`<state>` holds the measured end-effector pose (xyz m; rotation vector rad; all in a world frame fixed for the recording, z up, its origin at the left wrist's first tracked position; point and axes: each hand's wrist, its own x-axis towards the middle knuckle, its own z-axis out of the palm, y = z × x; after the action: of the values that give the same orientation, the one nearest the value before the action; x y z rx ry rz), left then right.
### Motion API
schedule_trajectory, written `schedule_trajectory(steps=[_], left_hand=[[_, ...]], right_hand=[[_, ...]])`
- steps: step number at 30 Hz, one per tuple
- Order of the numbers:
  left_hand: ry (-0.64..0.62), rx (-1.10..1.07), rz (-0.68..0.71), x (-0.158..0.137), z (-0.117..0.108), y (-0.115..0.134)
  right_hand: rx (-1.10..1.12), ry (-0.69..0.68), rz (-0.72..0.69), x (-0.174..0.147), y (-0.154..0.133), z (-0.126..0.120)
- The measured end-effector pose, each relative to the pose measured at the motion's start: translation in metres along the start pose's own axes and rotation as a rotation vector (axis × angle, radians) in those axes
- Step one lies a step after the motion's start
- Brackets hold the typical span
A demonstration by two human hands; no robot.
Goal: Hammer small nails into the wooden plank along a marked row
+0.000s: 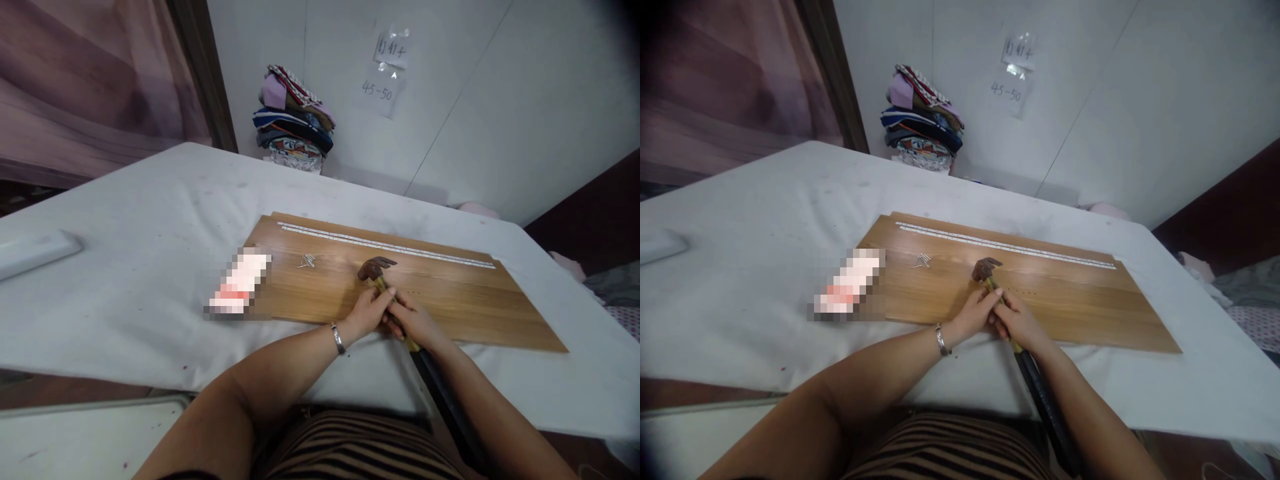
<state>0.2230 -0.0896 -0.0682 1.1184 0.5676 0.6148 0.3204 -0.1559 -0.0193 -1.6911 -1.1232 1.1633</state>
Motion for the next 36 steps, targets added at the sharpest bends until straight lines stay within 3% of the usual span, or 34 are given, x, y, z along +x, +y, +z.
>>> schedule_trajectory(steps=[17, 24, 36], left_hand=[[-0.014, 0.033, -0.004, 0.0000, -0.0013, 0.0005], [0.008, 0.055, 0.062, -0.0014, -0.0010, 0.0004], [0.011, 0.056, 0.044, -0.0008, -0.0013, 0.0020]], right_hand=[[0.001, -0.049, 0.007, 0.0022, 0.0002, -0.0034], [0.036, -0.034, -0.039, 0.0009, 0.0040, -0.0024], [0.008, -0.014, -0.028, 0.0008, 0.0012, -0.0011]])
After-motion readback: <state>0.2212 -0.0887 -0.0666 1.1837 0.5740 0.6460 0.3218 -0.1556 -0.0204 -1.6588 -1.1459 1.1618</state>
